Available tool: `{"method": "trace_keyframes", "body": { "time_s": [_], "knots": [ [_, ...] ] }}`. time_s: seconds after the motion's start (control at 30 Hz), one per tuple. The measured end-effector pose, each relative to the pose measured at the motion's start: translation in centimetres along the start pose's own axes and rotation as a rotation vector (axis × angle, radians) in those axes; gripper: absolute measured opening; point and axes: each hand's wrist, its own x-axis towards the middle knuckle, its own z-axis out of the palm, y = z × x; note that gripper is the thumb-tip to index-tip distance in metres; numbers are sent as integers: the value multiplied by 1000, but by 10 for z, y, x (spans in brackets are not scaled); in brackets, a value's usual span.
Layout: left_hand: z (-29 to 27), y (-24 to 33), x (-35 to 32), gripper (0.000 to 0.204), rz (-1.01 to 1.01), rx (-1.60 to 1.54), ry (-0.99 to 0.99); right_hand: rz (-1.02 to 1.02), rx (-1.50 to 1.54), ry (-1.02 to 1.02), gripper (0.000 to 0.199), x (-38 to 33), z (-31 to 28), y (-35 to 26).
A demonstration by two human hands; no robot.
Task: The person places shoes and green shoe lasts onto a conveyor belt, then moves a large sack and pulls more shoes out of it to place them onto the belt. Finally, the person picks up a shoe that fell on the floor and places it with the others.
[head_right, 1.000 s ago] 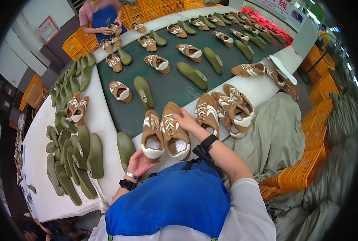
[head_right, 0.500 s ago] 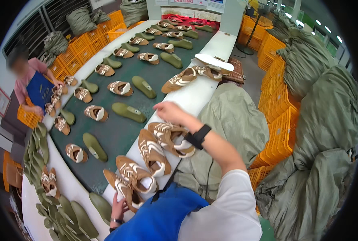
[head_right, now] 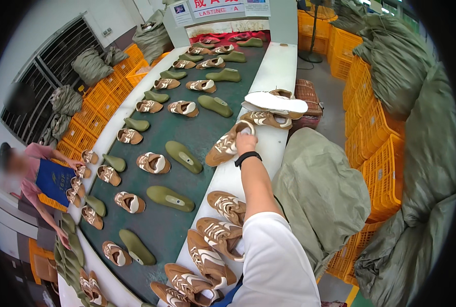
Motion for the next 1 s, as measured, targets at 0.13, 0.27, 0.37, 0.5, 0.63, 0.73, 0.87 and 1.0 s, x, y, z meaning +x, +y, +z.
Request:
{"method": "trace_keyframes", "body": {
  "time_s": [0.13, 0.27, 0.37, 0.5, 0.63, 0.73, 0.87, 1.0],
  "knots": [
    [12, 3, 0, 88, 215, 253, 42, -415, -207, -92, 24, -49, -3, -8],
    [20, 22, 2, 94, 69, 179, -74, -605, -57, -220, 19, -110, -57, -10],
    [22, 39, -4, 95, 395, 567, 133, -463, 136, -97, 24, -145, -100, -8],
    [65, 117, 4, 73, 720, 152, -47, -606, 590, -168, 42, -236, -178, -31],
    [151, 193, -14, 69, 680, -217, -403, -1213, 403, 126, 26, -336, -179, -56],
    [182, 214, -8, 56, 620, -453, -394, -1371, 592, -145, 32, -327, -191, -32],
    [157, 217, 1, 47, 530, -411, -362, -835, 1201, 5, 18, -182, -196, 40],
    [91, 210, 4, 52, 251, -498, -187, 252, 904, 567, 48, 4, -110, 195]
  ]
}}
